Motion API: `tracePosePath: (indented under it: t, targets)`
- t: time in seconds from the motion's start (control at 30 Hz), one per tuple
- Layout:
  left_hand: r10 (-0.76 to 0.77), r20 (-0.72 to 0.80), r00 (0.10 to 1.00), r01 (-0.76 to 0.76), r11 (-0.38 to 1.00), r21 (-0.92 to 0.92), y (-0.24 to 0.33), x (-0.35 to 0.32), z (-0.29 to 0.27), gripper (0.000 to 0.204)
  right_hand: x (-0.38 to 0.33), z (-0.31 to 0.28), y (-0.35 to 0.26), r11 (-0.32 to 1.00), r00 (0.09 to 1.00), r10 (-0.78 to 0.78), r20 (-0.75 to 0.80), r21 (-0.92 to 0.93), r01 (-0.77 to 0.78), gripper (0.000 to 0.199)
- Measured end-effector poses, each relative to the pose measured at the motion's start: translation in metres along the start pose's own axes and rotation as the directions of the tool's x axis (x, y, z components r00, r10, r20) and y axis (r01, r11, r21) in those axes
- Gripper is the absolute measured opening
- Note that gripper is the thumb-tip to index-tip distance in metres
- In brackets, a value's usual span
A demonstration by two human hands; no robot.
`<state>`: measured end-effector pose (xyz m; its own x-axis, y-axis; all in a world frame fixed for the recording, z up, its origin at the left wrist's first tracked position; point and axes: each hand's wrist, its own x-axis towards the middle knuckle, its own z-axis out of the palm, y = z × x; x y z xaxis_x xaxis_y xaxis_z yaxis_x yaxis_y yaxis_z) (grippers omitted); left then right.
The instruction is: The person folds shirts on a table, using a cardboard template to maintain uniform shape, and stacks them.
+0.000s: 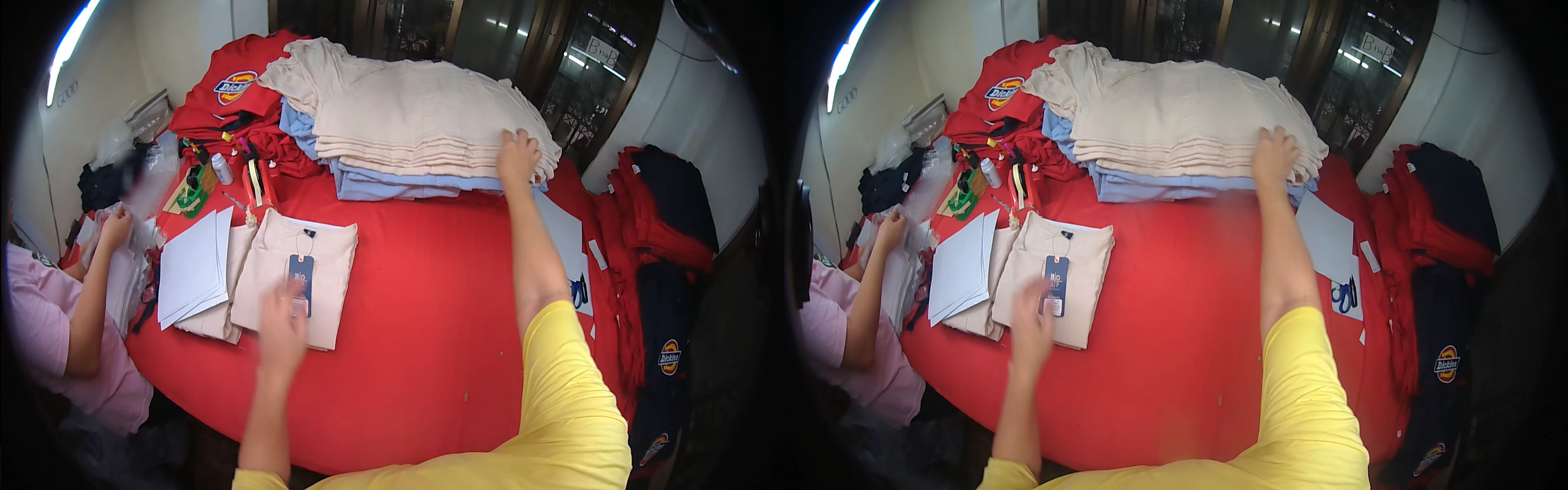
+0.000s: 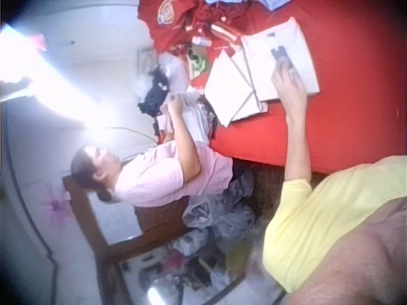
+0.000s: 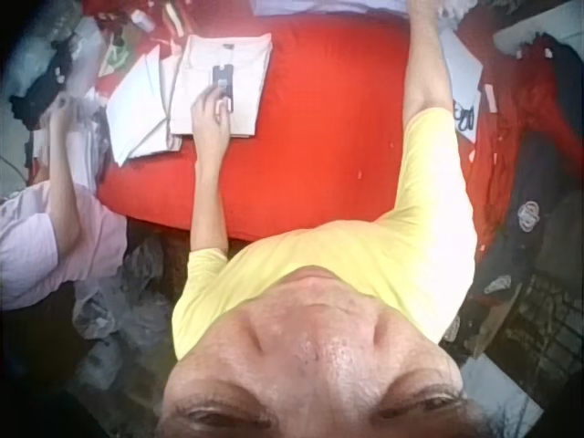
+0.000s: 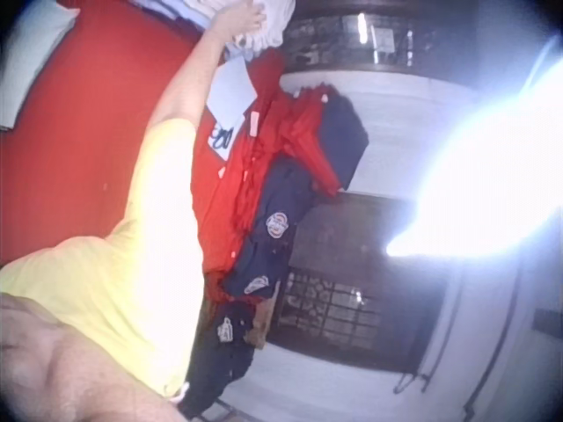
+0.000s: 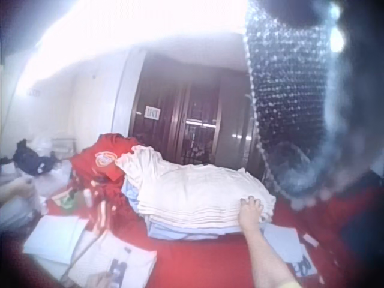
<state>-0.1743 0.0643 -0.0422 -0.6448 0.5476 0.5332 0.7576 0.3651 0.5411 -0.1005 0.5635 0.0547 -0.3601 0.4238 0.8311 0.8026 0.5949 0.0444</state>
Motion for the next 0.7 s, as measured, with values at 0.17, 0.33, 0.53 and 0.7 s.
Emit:
tracePosePath:
  t: [0.17, 0.33, 0.53, 0.7]
  targets:
    - [0.035, 0.362, 0.931, 0.002, 0.995, -0.102, 0.062, -0.151, 0.055, 0.036, 0.035, -0.006, 0.025, 0.999, 0.943, 0.041, 0.331, 0.02, -0.05, 0.02]
    - [0.087, 0.331, 0.939, -0.106, 0.994, 0.039, 0.061, -0.161, 0.071, 0.039, 0.036, -0.069, 0.068, 0.988, 0.978, -0.14, 0.152, 0.083, 0.129, 0.017]
    - [-0.022, 0.213, 0.977, 0.041, 0.996, -0.085, 0.057, -0.164, 0.063, 0.029, -0.09, -0.251, 0.093, 0.841, 0.769, -0.537, 0.346, 0.289, 0.458, 0.006]
    - [-0.322, 0.007, 0.947, 0.274, 0.794, -0.544, 0.073, -0.116, 0.063, 0.02, -0.212, -0.396, 0.086, 0.264, 0.121, -0.958, 0.26, 0.964, 0.022, 0.011]
